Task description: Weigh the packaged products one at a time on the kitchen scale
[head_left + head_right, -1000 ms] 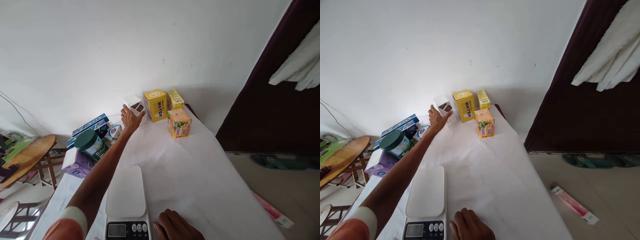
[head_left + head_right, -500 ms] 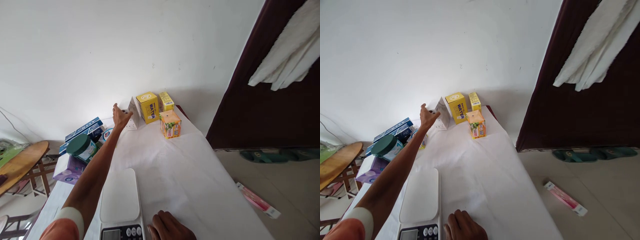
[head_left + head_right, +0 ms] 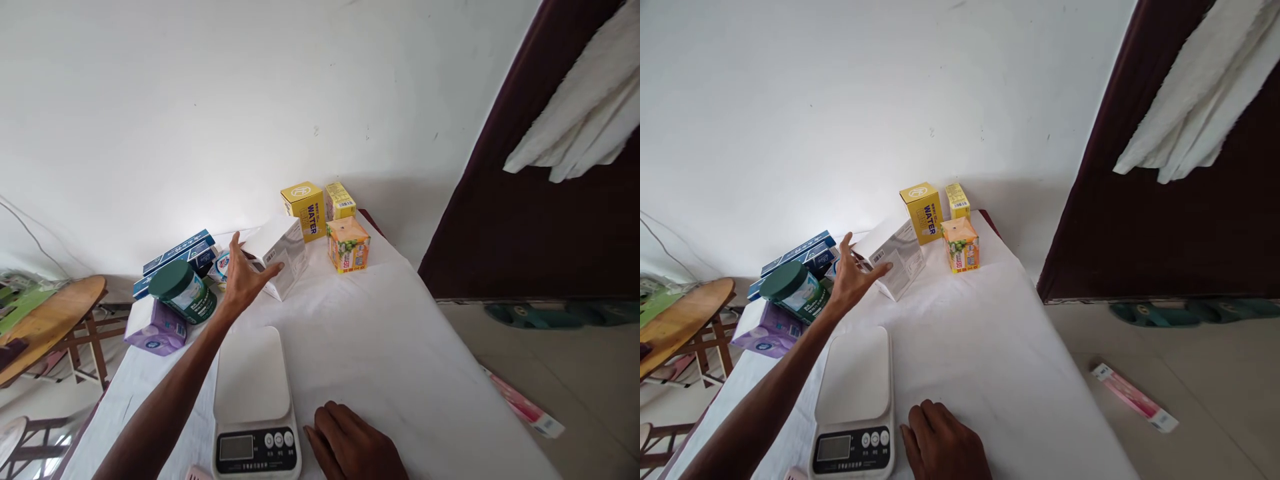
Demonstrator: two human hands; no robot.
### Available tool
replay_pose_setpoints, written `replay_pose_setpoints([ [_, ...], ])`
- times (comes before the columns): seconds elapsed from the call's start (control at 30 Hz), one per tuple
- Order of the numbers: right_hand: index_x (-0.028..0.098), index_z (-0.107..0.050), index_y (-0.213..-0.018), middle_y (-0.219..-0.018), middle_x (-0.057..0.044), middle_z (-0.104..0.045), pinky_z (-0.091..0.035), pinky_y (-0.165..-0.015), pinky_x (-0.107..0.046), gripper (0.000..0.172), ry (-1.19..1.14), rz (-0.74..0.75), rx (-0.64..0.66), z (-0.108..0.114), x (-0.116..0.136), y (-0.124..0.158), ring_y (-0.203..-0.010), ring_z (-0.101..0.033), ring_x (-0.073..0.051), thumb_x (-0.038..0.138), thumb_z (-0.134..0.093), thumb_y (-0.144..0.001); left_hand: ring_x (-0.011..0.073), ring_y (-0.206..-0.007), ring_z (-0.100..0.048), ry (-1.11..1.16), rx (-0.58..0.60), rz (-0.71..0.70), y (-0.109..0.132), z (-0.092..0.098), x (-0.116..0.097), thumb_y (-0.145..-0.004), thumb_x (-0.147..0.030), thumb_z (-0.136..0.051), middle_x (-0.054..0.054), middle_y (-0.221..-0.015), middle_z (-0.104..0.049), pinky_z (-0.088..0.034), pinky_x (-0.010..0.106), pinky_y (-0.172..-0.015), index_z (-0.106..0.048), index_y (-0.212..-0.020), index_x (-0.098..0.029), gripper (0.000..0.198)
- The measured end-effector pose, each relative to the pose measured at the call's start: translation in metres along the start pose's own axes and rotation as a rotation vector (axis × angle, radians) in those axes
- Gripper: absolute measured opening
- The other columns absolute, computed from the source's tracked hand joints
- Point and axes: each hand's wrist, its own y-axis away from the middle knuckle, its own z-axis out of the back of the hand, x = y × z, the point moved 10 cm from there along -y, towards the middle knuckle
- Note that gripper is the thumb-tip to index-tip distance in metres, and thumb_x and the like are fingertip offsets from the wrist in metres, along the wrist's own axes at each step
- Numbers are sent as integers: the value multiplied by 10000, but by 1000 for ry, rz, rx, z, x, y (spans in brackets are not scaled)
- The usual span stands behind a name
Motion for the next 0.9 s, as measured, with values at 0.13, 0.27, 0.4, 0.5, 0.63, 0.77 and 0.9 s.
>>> replay_pose_setpoints([
  [0.13, 239, -462, -818, -696, 19, -574, -362, -502, -239, 263, -9, 6, -19, 7, 3, -4, -580, -590, -121, 187, -374, -1060, 237, -835, -669, 18, -79, 103, 8, -2, 15, -648, -415, -858, 51, -955, -646, -564, 417, -797, -512, -1243, -143, 741],
  [0.27, 236, -464, -816, -687, 23, -568, -355, -501, -241, 264, -5, 13, -25, 11, 6, -5, -564, -573, -118, 184, -373, -1058, 227, -850, -711, 217, -66, 86, 19, 19, 10, -663, -406, -863, 57, -1002, -693, -595, 377, -762, -522, -1205, -190, 675],
  [0.4, 236, -467, -813, -692, 26, -568, -360, -515, -245, 262, 1, 3, -24, 12, 7, -5, -560, -568, -117, 181, -386, -1055, 245, -942, -732, 299, -3, 45, 41, 63, -8, -657, -399, -882, 66, -1079, -717, -623, 384, -804, -535, -1192, -211, 664],
  [0.5, 237, -461, -804, -686, 28, -563, -370, -518, -242, 273, -7, 5, -38, 14, 9, -6, -555, -572, -116, 180, -377, -1058, 256, -923, -731, 255, 22, 53, 65, 98, -14, -664, -415, -881, 57, -1057, -720, -642, 394, -764, -550, -1183, -230, 643],
  [0.63, 238, -455, -799, -684, 30, -561, -377, -516, -233, 280, -16, 4, -36, 14, 9, -7, -556, -577, -112, 178, -375, -1060, 273, -900, -729, 180, 69, 95, 96, 125, -7, -666, -430, -879, 53, -1007, -721, -656, 402, -700, -570, -1173, -251, 620],
  [0.77, 240, -456, -804, -687, 31, -561, -386, -516, -231, 279, -11, 1, -12, 12, 8, -7, -555, -582, -115, 201, -377, -1068, 280, -912, -726, 127, 77, 103, 117, 137, 2, -662, -436, -880, 59, -1008, -717, -663, 412, -722, -585, -1180, -254, 624],
  [0.9, 243, -455, -807, -695, 28, -567, -396, -521, -230, 280, -9, -5, 1, 11, 7, -7, -570, -597, -118, 218, -379, -1075, 299, -965, -729, 132, 108, 128, 131, 139, 5, -678, -430, -874, 80, -1060, -722, -663, 446, -783, -543, -1234, -255, 670],
])
